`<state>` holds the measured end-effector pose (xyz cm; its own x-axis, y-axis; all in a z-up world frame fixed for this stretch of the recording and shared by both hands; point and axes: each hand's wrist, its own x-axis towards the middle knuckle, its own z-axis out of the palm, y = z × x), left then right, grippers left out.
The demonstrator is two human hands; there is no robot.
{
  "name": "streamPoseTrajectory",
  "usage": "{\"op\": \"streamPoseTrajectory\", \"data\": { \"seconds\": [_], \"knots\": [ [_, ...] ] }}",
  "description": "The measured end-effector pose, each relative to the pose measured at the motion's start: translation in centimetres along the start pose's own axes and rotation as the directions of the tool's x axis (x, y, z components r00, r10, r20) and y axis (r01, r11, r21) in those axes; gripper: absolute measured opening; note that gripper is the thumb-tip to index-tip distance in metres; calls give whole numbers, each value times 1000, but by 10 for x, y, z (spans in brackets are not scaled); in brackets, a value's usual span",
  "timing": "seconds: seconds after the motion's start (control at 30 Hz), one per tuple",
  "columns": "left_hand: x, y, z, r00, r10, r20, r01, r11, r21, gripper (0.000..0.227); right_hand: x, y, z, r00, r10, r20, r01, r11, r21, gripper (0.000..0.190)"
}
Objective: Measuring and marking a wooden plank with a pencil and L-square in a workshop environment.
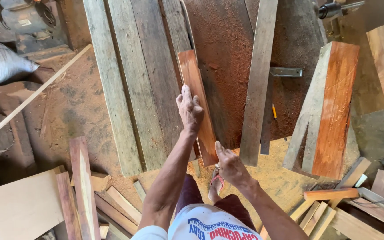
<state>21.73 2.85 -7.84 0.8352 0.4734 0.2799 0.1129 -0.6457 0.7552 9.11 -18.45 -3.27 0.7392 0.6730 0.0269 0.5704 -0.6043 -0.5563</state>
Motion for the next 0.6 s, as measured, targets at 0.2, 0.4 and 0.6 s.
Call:
{"op": "streamPoseTrajectory", "data": {
  "seconds": [0.2, 0.4, 0.6],
  "knots": [
    [20, -6, 6, 997, 74, -38, -70, 994, 89, 51, 27, -6, -15, 1000, 9, 0, -9, 999, 44, 62],
    [26, 1, 3, 1000, 10, -16, -9, 999, 52, 53, 37, -8, -22, 1000, 13, 20, -13, 1000, -4, 61],
    [32, 3, 3, 1000, 12, -26, -11, 999, 48, 54, 33, 8, -5, 1000, -26, 11, 26, 999, -29, 61]
  ]
}}
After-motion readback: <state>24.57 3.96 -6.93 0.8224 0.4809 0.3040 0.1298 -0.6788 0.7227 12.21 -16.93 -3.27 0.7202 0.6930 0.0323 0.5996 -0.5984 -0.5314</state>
